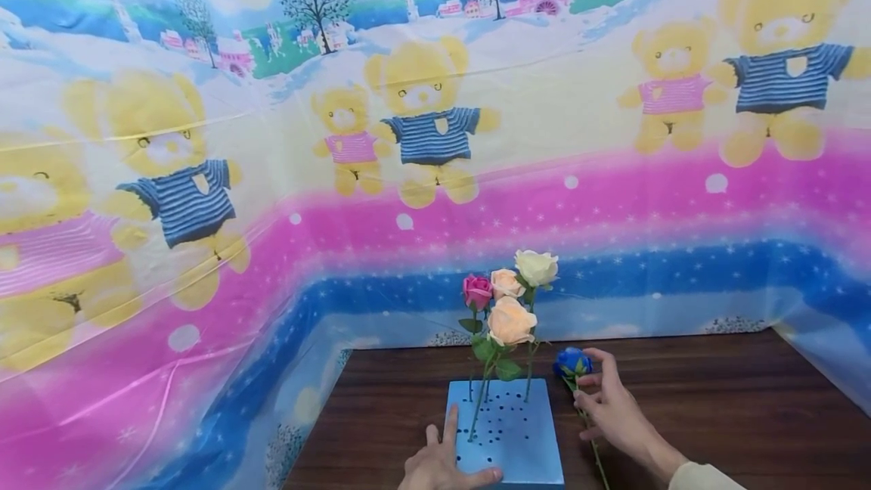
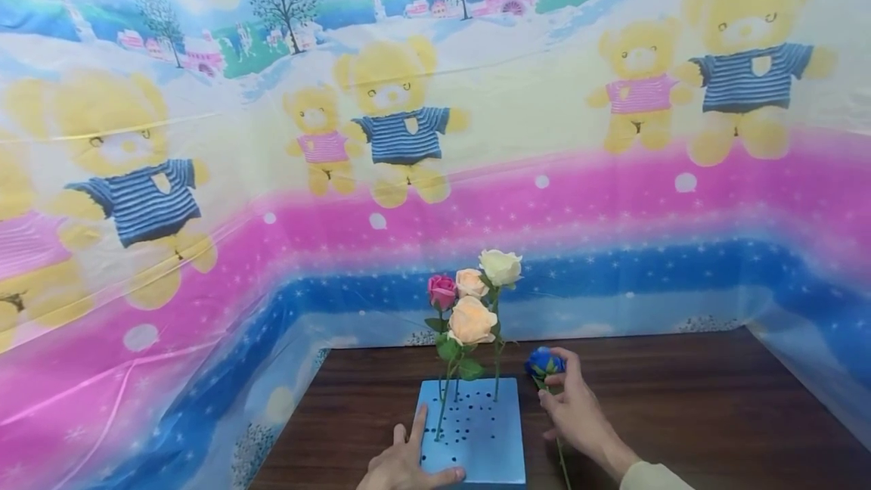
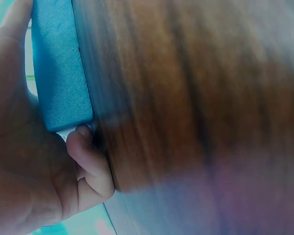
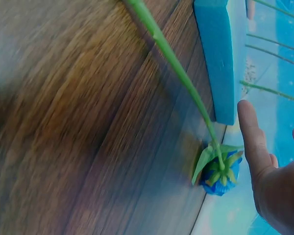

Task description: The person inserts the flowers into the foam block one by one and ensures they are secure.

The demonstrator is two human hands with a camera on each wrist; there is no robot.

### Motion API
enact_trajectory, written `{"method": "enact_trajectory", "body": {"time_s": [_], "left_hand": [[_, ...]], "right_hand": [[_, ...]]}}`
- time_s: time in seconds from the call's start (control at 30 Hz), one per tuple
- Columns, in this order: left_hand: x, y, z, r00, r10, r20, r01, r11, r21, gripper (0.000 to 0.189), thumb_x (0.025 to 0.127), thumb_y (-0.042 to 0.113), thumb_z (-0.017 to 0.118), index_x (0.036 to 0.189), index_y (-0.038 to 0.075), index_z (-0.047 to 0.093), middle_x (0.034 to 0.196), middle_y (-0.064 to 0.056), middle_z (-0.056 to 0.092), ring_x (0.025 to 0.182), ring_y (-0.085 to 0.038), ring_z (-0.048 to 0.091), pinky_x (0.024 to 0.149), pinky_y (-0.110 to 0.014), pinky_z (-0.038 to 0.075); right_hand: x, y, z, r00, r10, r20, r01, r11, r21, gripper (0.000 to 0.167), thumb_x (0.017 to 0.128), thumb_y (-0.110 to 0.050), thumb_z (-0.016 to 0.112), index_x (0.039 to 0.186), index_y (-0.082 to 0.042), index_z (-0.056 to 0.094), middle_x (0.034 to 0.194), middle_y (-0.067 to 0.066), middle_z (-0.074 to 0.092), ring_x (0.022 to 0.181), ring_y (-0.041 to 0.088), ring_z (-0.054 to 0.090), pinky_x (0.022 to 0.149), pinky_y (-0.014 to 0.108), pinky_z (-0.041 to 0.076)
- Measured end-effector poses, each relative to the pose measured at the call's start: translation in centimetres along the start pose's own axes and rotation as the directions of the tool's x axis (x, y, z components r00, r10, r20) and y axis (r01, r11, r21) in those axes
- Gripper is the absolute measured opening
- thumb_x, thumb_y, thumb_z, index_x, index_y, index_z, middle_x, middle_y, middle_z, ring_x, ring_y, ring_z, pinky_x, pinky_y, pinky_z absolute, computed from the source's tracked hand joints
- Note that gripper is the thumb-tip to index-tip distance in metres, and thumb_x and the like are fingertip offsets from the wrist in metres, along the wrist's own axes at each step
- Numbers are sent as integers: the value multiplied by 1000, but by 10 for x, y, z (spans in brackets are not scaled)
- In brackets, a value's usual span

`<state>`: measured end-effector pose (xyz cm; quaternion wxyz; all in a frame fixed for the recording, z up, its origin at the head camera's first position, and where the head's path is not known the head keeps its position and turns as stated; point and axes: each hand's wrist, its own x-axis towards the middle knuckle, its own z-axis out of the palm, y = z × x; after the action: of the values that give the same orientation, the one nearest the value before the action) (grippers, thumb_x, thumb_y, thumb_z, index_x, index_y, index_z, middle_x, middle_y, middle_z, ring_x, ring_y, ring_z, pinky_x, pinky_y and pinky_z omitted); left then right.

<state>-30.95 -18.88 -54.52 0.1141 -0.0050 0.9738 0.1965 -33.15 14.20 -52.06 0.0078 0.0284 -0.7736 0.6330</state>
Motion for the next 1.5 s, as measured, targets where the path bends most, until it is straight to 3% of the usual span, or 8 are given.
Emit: {"method": "enact_trajectory", "body": {"time_s": [0.23,0.4,0.7,0.87,1.1,1.23,1.5], "left_hand": [[0,0,0,1000,8,-6,-8,1000,5,137,76,92,79,179,21,23,153,-34,48,78,-35,68,76,-67,55],[0,-1,0,1000,4,-4,-4,1000,-4,138,75,92,80,179,20,23,154,-35,47,79,-36,68,78,-68,55],[2,-3,-2,1000,21,13,-21,1000,14,139,77,94,77,179,19,20,161,-37,43,80,-37,69,79,-68,55],[1,-3,-3,999,30,17,-30,1000,6,139,77,94,76,180,19,19,163,-38,41,80,-37,69,79,-68,55],[-1,0,-3,999,32,23,-32,999,0,137,80,91,77,180,19,19,165,-38,40,80,-37,70,81,-69,55],[0,0,-1,999,34,21,-34,999,1,138,79,92,77,180,19,18,164,-38,40,81,-38,71,84,-71,54],[0,0,-1,999,33,19,-33,999,-1,138,78,92,78,180,18,19,163,-38,41,85,-39,72,86,-72,55]], "right_hand": [[-2,6,-13,1000,-17,-14,17,999,-40,72,115,0,55,171,-20,14,151,38,45,112,43,70,65,52,66],[-3,10,-20,999,-14,-35,12,998,-67,72,115,1,54,171,-18,15,150,38,46,114,44,71,65,50,66],[-1,13,-23,999,8,-48,-13,995,-104,67,113,0,57,170,-13,23,150,37,48,108,38,74,65,48,66],[0,12,-21,997,47,-55,-56,982,-179,60,110,3,59,164,-4,34,143,37,52,94,32,74,62,46,66],[-7,16,-23,981,190,50,-170,949,-267,43,109,2,62,149,9,47,127,31,60,98,33,70,64,46,66],[-11,17,-24,958,269,99,-228,925,-303,35,110,-4,64,141,7,54,128,30,61,108,39,70,66,46,67],[-15,15,-23,931,327,164,-264,910,-320,34,109,-16,71,133,4,59,134,28,59,117,45,67,67,47,67]]}}
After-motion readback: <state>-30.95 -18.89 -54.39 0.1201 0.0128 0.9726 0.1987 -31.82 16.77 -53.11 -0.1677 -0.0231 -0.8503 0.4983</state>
